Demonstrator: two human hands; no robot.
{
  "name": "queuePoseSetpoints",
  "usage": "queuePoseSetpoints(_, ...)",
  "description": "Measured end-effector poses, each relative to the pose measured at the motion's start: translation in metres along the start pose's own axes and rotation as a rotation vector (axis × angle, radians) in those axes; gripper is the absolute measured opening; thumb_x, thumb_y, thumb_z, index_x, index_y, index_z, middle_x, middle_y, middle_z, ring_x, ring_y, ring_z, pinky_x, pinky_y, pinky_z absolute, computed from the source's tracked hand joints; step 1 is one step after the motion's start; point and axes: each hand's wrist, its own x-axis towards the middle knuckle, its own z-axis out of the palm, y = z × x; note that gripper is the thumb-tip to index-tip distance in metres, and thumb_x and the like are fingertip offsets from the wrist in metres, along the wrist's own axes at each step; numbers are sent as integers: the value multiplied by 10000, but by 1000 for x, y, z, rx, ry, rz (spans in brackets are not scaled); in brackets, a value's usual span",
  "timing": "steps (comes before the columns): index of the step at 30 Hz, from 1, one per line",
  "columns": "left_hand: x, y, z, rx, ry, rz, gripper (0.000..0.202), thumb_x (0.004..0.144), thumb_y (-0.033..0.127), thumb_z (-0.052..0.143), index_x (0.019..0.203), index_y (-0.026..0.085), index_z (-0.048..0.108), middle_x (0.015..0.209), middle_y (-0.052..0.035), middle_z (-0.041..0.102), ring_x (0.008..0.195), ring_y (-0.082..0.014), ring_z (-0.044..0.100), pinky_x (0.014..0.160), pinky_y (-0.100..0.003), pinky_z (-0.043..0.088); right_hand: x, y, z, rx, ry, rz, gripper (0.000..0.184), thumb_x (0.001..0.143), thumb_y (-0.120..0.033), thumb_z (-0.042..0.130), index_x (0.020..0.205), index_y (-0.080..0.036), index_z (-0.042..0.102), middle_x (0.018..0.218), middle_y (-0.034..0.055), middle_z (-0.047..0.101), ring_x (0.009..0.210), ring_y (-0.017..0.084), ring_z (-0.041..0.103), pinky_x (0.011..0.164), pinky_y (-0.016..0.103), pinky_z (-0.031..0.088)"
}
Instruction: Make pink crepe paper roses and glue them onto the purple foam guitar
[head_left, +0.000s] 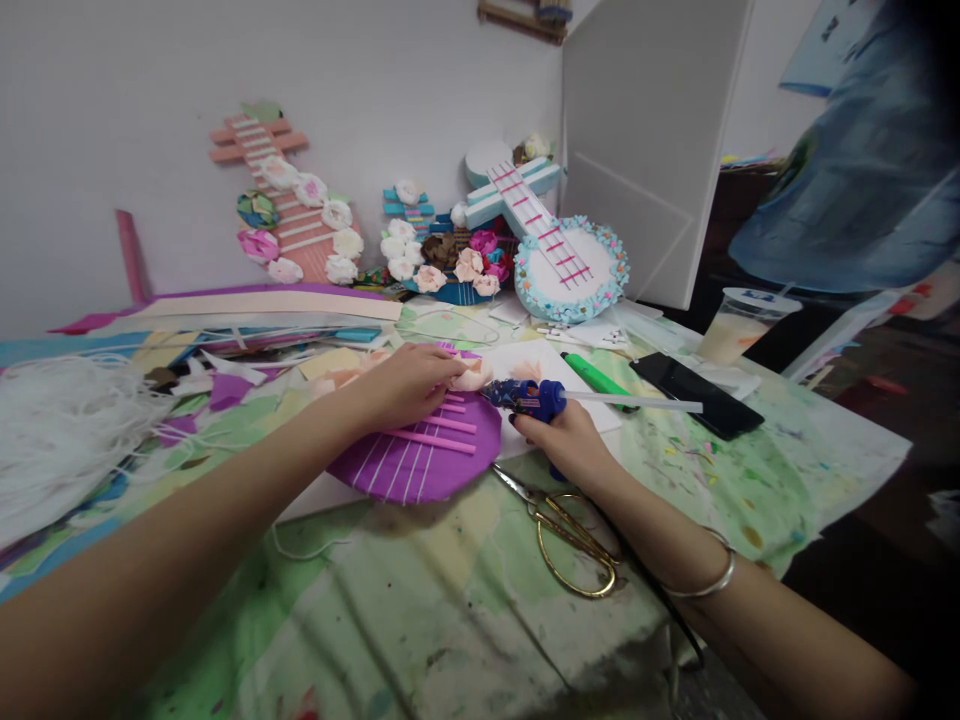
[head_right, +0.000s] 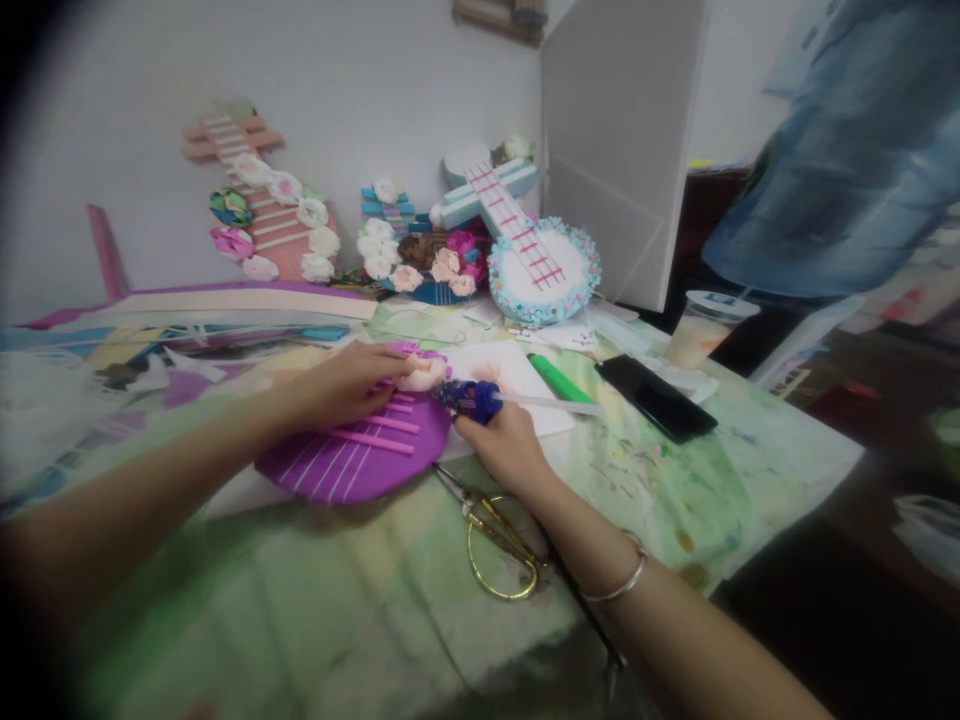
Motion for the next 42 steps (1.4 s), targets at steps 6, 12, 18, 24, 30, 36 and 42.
queuePoseSetpoints(6, 1, 3, 1, 106, -62, -4, 286, 841, 128, 394, 1008, 170, 622, 1091, -112, 646, 1128, -236, 527, 920, -368, 395, 0, -3, -2, -24, 4, 6, 206, 681, -354, 565, 737, -168, 633, 582, -3, 574, 606, 167, 528, 541, 252, 370)
queuePoseSetpoints(12, 1, 8, 1, 238, -76, 23, 294, 842, 110, 395, 1028, 163, 616, 1160, -131, 626, 1137, -257, 521, 916, -397, 372, -2, -4, -5, 4, 10, -10, 275, 666, -347, 574, 857, -169, 663, 637, 3, 621, 664, 188, 558, 576, 257, 390)
queuePoseSetpoints(18, 3, 13, -1, 309, -112, 20, 319, 875, 149, 369, 1115, 146, 579, 1203, -149, 607, 1165, -268, 506, 920, -402, 365, -4, -7, -8, -1, 11, 8, 378, 659, -338, 584, 985, -164, 664, 724, 10, 659, 700, 193, 564, 614, 265, 397)
queuePoseSetpoints(24, 8, 12, -5, 220, -100, -28, 383, 865, 133, 371, 1208, 144, 540, 1197, -143, 610, 1160, -248, 511, 949, -392, 373, -5, -8, -10, 45, 19, 41, 395, 652, -325, 594, 1010, -168, 656, 763, 7, 667, 716, 186, 569, 633, 266, 404)
queuePoseSetpoints(30, 11, 12, -7, 161, -66, -29, 419, 806, 51, 412, 1185, 149, 562, 1115, -119, 647, 1116, -228, 534, 954, -371, 388, -5, -9, -10, 73, 35, 42, 376, 639, -310, 602, 980, -163, 659, 776, 6, 669, 710, 177, 571, 626, 258, 401)
queuePoseSetpoints(36, 9, 16, -5, 123, -87, -55, 533, 752, 1, 423, 1254, 156, 512, 1263, -119, 568, 1186, -221, 494, 973, -358, 388, -5, -6, -9, 73, 22, 67, 273, 648, -319, 601, 855, -155, 667, 732, 7, 654, 719, 180, 561, 636, 258, 398)
queuePoseSetpoints(42, 8, 20, -5, 132, -115, -96, 547, 749, -9, 387, 1248, 166, 527, 1286, -119, 555, 1208, -226, 480, 981, -382, 387, -8, -9, -12, 113, 21, 104, 280, 646, -334, 609, 847, -147, 664, 722, 11, 646, 729, 187, 559, 679, 279, 408)
